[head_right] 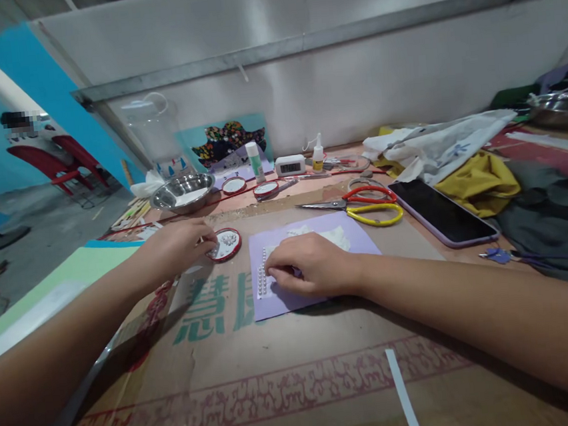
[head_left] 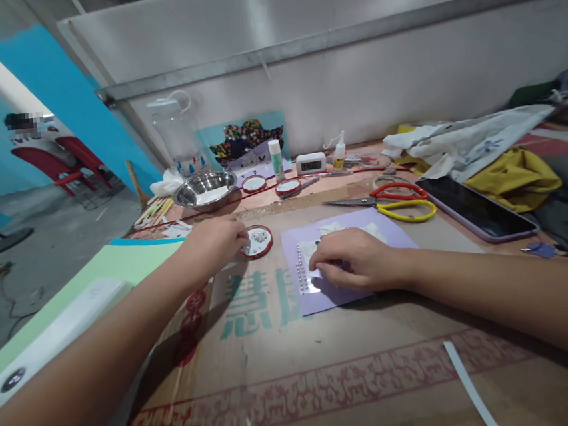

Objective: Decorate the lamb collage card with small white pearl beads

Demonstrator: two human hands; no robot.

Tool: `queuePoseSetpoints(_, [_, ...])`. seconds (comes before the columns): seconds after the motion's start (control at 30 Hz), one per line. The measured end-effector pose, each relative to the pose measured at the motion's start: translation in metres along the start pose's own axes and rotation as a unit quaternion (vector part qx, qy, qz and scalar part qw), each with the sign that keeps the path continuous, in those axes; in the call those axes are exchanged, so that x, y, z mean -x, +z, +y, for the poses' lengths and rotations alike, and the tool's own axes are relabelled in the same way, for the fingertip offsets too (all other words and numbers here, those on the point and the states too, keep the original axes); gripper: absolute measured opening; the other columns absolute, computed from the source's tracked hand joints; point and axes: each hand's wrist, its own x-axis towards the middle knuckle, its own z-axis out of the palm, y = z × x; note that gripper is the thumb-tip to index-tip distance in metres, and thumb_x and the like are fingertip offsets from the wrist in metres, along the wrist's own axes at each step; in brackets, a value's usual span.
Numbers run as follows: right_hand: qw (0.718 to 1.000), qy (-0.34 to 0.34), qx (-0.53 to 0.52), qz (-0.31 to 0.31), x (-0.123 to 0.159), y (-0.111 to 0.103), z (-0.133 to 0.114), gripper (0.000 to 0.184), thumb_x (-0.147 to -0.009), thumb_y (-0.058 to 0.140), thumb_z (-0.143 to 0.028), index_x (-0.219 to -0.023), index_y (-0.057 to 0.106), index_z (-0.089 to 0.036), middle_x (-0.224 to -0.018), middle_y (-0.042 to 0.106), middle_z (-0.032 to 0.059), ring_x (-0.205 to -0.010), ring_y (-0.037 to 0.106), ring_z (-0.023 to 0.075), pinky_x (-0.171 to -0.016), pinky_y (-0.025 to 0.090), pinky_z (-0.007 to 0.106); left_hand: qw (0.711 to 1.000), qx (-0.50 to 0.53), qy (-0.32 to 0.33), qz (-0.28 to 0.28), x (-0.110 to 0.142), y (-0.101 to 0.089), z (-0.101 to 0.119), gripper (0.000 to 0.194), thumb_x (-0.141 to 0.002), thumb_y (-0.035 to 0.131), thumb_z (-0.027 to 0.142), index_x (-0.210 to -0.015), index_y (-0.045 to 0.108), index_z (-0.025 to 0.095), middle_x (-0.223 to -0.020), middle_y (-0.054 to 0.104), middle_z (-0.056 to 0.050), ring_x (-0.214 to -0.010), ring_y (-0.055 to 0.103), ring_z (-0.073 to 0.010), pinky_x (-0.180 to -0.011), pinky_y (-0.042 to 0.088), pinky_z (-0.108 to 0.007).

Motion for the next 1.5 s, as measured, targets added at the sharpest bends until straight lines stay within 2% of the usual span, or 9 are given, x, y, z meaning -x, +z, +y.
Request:
queuePoseSetpoints(0.2, [1.0, -0.004, -0.003, 0.003, 0.0, 0.001, 0.0, 0.025, -0.091, 0.047, -0.019, -0.088, 0.071, -0.015, -0.073, 0.07, 0.0049, -0.065, 0.06, 0.0136, -0.061, 0.043, 0.023, 0.999, 0.022, 0.015, -0.023, 0.004, -0.008, -0.002, 0.026, -0.089, 0.053, 0.032, -0.084, 0.078, 0.026, -0.088, 0.076, -0.005, -0.085, 0.067, -0.022, -0.074, 0.045, -0.028])
queuePoseSetpoints(0.37, [1.0, 0.003, -0.005, 0.0, 0.0, 0.001, 0.0, 0.024, -0.091, 0.048, -0.02, -0.087, 0.071, -0.016, -0.073, 0.07, 0.0045, -0.064, 0.06, 0.0135, -0.061, 0.042, 0.023, 0.999, 0.03, 0.015, 0.004, 0.006, -0.011, 0.005, 0.025, -0.089, 0.055, 0.035, -0.088, 0.078, 0.025, -0.089, 0.076, -0.005, -0.084, 0.066, -0.0217, -0.07, 0.045, -0.027])
queuePoseSetpoints(0.57, [1.0, 0.008, -0.004, -0.006, 0.0, 0.0, 0.001, 0.024, -0.091, 0.048, -0.02, -0.088, 0.071, -0.015, -0.074, 0.07, 0.0048, -0.065, 0.061, 0.0134, -0.062, 0.043, 0.023, 0.995, 0.009, 0.097, 0.012, 0.007, -0.01, 0.017, 0.021, -0.09, 0.059, 0.031, -0.088, 0.079, 0.025, -0.09, 0.071, -0.006, -0.083, 0.064, -0.0196, -0.069, 0.043, -0.028])
queuePoseSetpoints(0.73, [1.0, 0.01, -0.002, -0.012, 0.0, 0.0, 0.0, 0.025, -0.092, 0.047, -0.021, -0.088, 0.072, -0.016, -0.074, 0.071, 0.0051, -0.066, 0.061, 0.0139, -0.063, 0.043, 0.024, 0.989, -0.05, 0.139, 0.003, 0.005, -0.008, 0.022, 0.021, -0.089, 0.058, 0.023, -0.088, 0.079, 0.022, -0.085, 0.069, -0.008, -0.081, 0.062, -0.0215, -0.066, 0.041, -0.031])
queuePoseSetpoints(0.9, [1.0, 0.006, -0.006, -0.012, 0.0, 0.001, 0.001, 0.025, -0.092, 0.048, -0.021, -0.089, 0.072, -0.015, -0.075, 0.072, 0.0053, -0.067, 0.062, 0.0139, -0.063, 0.043, 0.024, 0.988, -0.066, 0.137, -0.016, 0.003, -0.007, 0.021, 0.022, -0.089, 0.056, 0.019, -0.089, 0.078, 0.02, -0.088, 0.07, -0.009, -0.085, 0.063, -0.0235, -0.069, 0.041, -0.033])
queuePoseSetpoints(1.2, [1.0, 0.009, -0.007, -0.02, 0.0, 0.001, 0.002, 0.026, -0.093, 0.047, -0.022, -0.091, 0.072, -0.016, -0.077, 0.072, 0.0057, -0.068, 0.062, 0.0144, -0.064, 0.044, 0.025, 0.991, -0.066, 0.116, -0.018, -0.001, -0.005, 0.017, 0.022, -0.091, 0.055, 0.027, -0.092, 0.076, 0.019, -0.091, 0.069, -0.008, -0.084, 0.063, -0.0209, -0.067, 0.042, -0.03])
queuePoseSetpoints(1.37, [1.0, 0.014, -0.008, -0.027, 0.0, 0.001, 0.001, 0.027, -0.093, 0.047, -0.022, -0.093, 0.072, -0.015, -0.077, 0.072, 0.0057, -0.068, 0.061, 0.0143, -0.064, 0.043, 0.025, 0.996, -0.026, 0.076, -0.025, -0.003, -0.001, 0.012, 0.023, -0.091, 0.054, 0.031, -0.084, 0.072, 0.019, -0.089, 0.068, -0.007, -0.082, 0.063, -0.0203, -0.067, 0.043, -0.029])
queuePoseSetpoints(1.5, [0.999, 0.013, -0.01, -0.027, 0.0, 0.001, 0.001, 0.026, -0.093, 0.047, -0.022, -0.093, 0.072, -0.014, -0.078, 0.072, 0.0063, -0.069, 0.062, 0.0144, -0.065, 0.043, 0.025, 0.996, -0.005, 0.089, -0.01, -0.003, -0.001, 0.003, 0.024, -0.091, 0.05, 0.027, -0.091, 0.074, 0.02, -0.095, 0.069, -0.007, -0.087, 0.064, -0.0208, -0.073, 0.044, -0.03])
